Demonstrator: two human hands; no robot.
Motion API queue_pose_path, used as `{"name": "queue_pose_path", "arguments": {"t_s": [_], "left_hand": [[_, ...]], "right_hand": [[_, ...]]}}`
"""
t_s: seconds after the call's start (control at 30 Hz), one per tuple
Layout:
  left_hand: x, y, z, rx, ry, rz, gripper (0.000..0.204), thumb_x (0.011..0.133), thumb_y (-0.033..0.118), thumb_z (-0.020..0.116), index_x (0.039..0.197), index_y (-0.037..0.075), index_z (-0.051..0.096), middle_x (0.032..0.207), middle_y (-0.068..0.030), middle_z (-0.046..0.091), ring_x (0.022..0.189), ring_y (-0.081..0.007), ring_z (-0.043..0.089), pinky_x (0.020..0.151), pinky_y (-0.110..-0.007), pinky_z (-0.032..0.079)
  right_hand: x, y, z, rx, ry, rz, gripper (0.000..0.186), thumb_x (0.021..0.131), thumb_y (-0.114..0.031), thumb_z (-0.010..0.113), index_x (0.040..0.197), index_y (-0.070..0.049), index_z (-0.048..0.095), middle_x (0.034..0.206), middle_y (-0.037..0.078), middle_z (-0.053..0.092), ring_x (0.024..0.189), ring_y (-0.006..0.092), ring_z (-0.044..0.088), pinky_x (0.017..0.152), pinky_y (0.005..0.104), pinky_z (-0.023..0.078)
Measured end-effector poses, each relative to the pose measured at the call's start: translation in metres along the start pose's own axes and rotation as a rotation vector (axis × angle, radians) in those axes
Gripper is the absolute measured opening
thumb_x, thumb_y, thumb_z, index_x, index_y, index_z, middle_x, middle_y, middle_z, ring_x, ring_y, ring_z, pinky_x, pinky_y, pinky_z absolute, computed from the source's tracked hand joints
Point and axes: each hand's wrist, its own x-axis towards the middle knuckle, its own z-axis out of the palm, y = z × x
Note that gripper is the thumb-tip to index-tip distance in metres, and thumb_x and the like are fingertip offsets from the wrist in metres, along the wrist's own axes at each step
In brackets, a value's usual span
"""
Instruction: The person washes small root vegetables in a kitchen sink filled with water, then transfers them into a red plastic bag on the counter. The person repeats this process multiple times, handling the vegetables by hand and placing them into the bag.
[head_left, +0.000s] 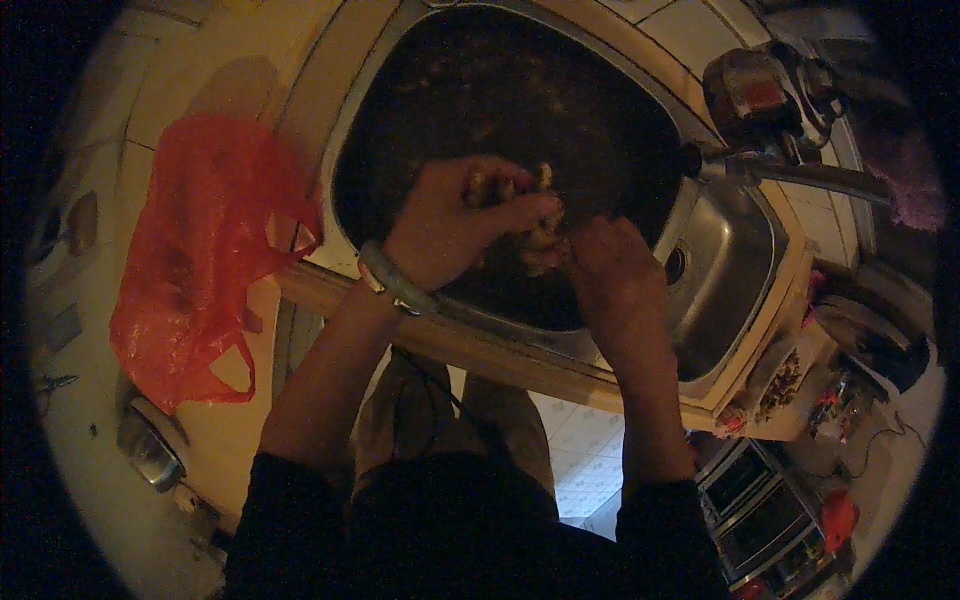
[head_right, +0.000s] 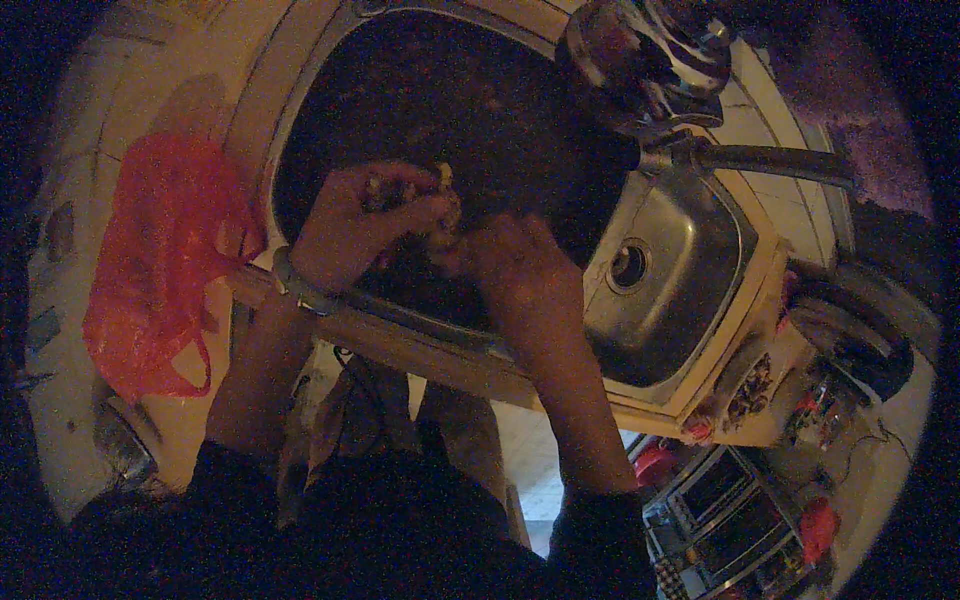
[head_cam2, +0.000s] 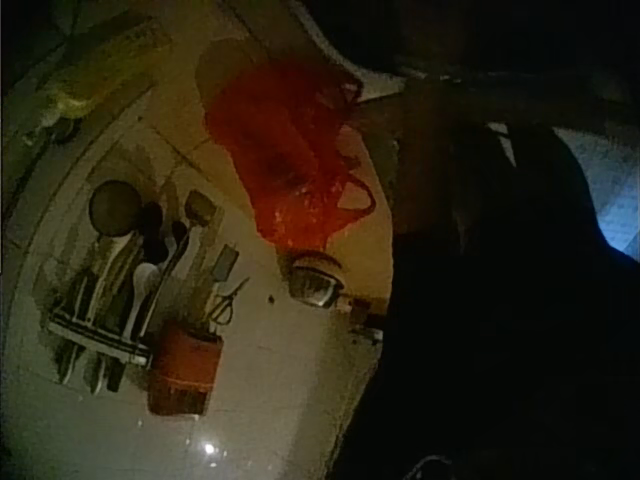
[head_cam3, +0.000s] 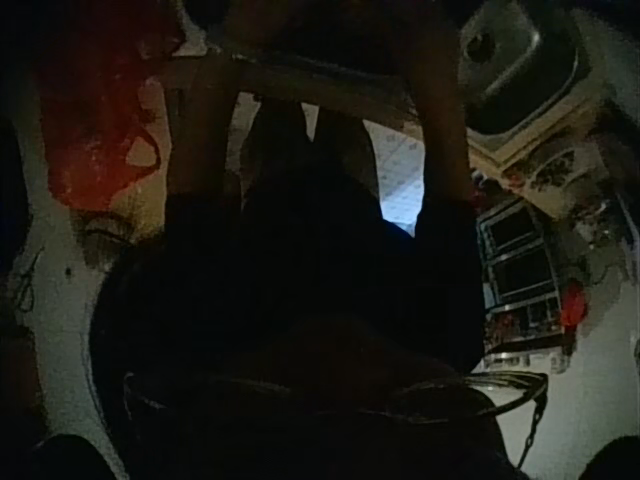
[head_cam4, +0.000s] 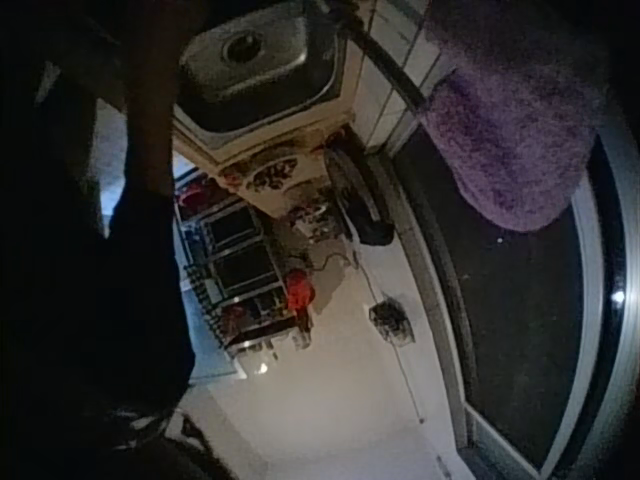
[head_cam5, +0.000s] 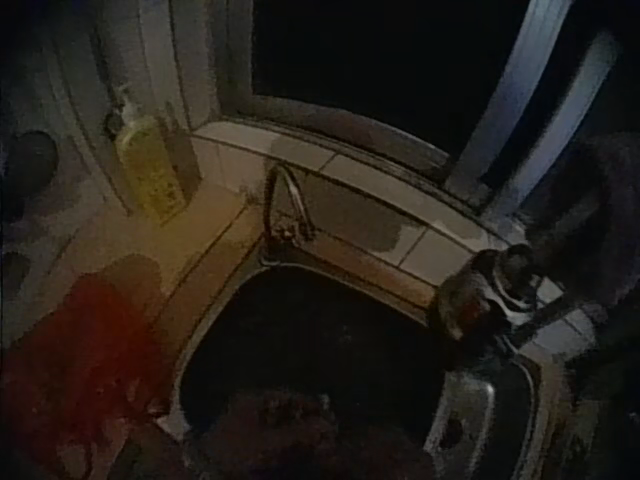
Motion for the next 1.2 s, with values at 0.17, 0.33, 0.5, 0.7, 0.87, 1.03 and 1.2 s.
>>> {"name": "queue_pose_path", "arguments": {"t_s": [0.17, 0.33, 0.5, 0.7, 0.87, 1.03, 1.2], "left_hand": [[-0.001, -0.001, -0.002, -0.126, 0.033, 0.005, 0.033, 0.078, 0.029, 0.07, 0.098, 0.004, 0.063, 0.064, -0.0001, 0.058, 0.043, -0.0054, 0.046, 0.037, -0.02, 0.036], [-0.004, -0.007, -0.002, -0.143, 0.092, -0.002, 0.03, 0.081, 0.028, 0.066, 0.1, 0.006, 0.062, 0.063, 0.001, 0.057, 0.041, -0.0048, 0.045, 0.036, -0.019, 0.035], [-0.007, -0.006, 0.0, -0.193, 0.071, -0.051, 0.03, 0.081, 0.03, 0.067, 0.097, 0.005, 0.061, 0.066, 0.0004, 0.057, 0.045, -0.0048, 0.047, 0.037, -0.02, 0.036], [0.0, -0.008, 0.008, -0.243, 0.098, -0.252, 0.035, 0.079, 0.038, 0.066, 0.091, 0.005, 0.061, 0.068, 0.0013, 0.056, 0.05, -0.0052, 0.047, 0.039, -0.02, 0.036], [-0.003, -0.022, 0.001, -0.459, -0.064, -0.382, 0.035, 0.08, 0.041, 0.064, 0.09, 0.007, 0.06, 0.066, 0.002, 0.053, 0.049, -0.0054, 0.045, 0.038, -0.019, 0.033], [0.009, -0.04, -0.001, -1.086, -0.609, -0.601, 0.034, 0.084, 0.042, 0.059, 0.09, 0.009, 0.06, 0.065, 0.0013, 0.052, 0.051, -0.006, 0.046, 0.037, -0.019, 0.034], [0.001, -0.046, 0.01, -1.38, -0.512, -0.455, 0.029, 0.086, 0.039, 0.056, 0.089, 0.011, 0.059, 0.068, 0.0018, 0.054, 0.052, -0.0055, 0.047, 0.041, -0.017, 0.037]], "right_hand": [[-0.009, 0.007, -0.002, 0.359, -0.063, 0.052, 0.003, 0.078, -0.012, 0.06, 0.08, -0.009, 0.062, 0.08, 0.005, 0.06, 0.072, 0.0193, 0.056, 0.062, 0.03, 0.047], [-0.017, 0.011, -0.001, 1.087, 0.184, 0.622, 0.009, 0.085, -0.014, 0.058, 0.088, -0.006, 0.06, 0.084, 0.003, 0.06, 0.075, 0.0122, 0.055, 0.064, 0.0269, 0.046], [-0.015, 0.003, 0.015, 0.818, -0.043, 0.49, 0.012, 0.083, -0.013, 0.062, 0.093, -0.007, 0.059, 0.084, 0.005, 0.061, 0.075, 0.0163, 0.058, 0.064, 0.0285, 0.047], [-0.012, 0.0, 0.021, 0.205, 0.065, 0.243, 0.01, 0.078, -0.003, 0.063, 0.088, -0.004, 0.061, 0.085, 0.014, 0.06, 0.077, 0.0257, 0.059, 0.069, 0.0325, 0.047], [-0.014, 0.0, 0.021, 0.233, 0.168, 0.096, 0.008, 0.08, -0.003, 0.06, 0.088, -0.003, 0.06, 0.082, 0.015, 0.059, 0.075, 0.0314, 0.058, 0.068, 0.0343, 0.047], [-0.013, 0.008, 0.037, 0.336, 0.142, 0.508, 0.014, 0.086, -0.013, 0.055, 0.094, -0.002, 0.06, 0.085, 0.019, 0.062, 0.078, 0.035, 0.061, 0.068, 0.0387, 0.048], [-0.007, 0.028, 0.048, -0.104, -0.318, 0.777, 0.027, 0.089, -0.024, 0.052, 0.105, -0.003, 0.06, 0.081, 0.021, 0.064, 0.076, 0.0358, 0.062, 0.064, 0.0409, 0.048]]}}
